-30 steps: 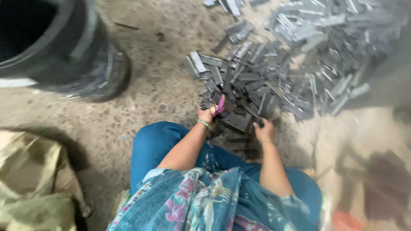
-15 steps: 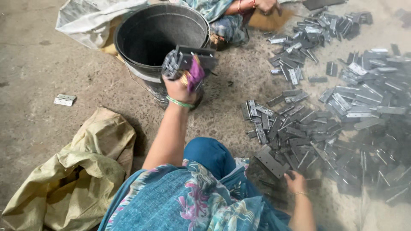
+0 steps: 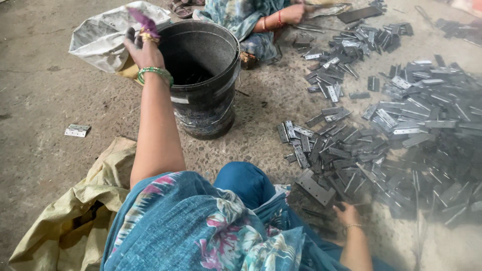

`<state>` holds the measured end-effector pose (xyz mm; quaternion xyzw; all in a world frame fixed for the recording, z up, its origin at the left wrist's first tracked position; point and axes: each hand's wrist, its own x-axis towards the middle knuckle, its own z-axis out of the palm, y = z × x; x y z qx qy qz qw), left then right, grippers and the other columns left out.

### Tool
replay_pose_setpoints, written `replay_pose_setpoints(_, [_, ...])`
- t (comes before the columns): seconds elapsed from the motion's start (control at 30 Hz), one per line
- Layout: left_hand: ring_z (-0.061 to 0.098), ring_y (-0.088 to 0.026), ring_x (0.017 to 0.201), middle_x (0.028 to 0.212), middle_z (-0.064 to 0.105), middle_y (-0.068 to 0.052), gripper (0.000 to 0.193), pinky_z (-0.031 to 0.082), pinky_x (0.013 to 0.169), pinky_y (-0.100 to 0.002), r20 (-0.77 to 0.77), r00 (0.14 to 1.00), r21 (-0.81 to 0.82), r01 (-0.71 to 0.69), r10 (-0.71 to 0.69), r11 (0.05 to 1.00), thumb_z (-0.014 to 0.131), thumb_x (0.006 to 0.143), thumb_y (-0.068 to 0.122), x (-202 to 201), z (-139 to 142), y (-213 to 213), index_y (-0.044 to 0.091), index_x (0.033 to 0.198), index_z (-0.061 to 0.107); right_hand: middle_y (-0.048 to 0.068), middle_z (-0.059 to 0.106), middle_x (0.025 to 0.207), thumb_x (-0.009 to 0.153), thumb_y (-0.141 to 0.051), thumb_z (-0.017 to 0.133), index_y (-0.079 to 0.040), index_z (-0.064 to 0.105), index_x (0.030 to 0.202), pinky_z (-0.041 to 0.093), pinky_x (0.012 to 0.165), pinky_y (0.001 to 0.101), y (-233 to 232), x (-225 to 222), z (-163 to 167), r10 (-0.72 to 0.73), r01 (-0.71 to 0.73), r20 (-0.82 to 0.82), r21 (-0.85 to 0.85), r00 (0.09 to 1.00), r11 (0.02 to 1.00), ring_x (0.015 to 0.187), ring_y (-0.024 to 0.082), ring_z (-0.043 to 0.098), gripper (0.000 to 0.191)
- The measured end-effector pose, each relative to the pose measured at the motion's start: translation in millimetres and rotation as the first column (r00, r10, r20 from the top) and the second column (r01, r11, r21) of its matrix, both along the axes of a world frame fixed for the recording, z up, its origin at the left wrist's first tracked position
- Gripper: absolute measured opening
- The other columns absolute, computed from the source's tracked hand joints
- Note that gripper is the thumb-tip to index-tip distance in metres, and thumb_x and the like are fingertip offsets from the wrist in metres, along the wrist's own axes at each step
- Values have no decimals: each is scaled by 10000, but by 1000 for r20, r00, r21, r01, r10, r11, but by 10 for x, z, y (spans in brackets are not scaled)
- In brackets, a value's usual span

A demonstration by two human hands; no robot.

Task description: The person sits on the floor and assembles small metal brackets by inserting metal rods into their holes. They use a purple cloth to hold the brackets and a metal rod to tap the pieces together, then place the assembled units into a black bucket.

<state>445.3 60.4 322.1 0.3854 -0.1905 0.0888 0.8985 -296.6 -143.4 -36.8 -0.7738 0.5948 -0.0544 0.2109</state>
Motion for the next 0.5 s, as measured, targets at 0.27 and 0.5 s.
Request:
replay_pose_setpoints(0.27, [661, -176, 985, 1228, 616, -98, 656, 592, 835, -290, 24, 978, 386, -199, 206, 901, 818, 878, 160, -554, -159, 176, 45, 1384, 416, 178, 781, 1104, 842, -357, 791, -68, 754, 1157, 567, 916, 394, -104, -143, 535, 164, -150, 293, -70, 942, 986, 1039, 316, 751, 430])
replay_pose_setpoints(0.5, [357, -500, 1396, 1477, 541, -242, 682, 170, 1157, -652, 541, 838, 839, -532, -73, 111, 693, 944, 537, -1134, -405, 45, 94, 1453, 592, 169, 758, 1125, 870, -374, 754, -123, 771, 1176, 554, 936, 412, -452, -902, 1274, -8, 38, 161, -183, 987, 982, 1065, 346, 718, 396])
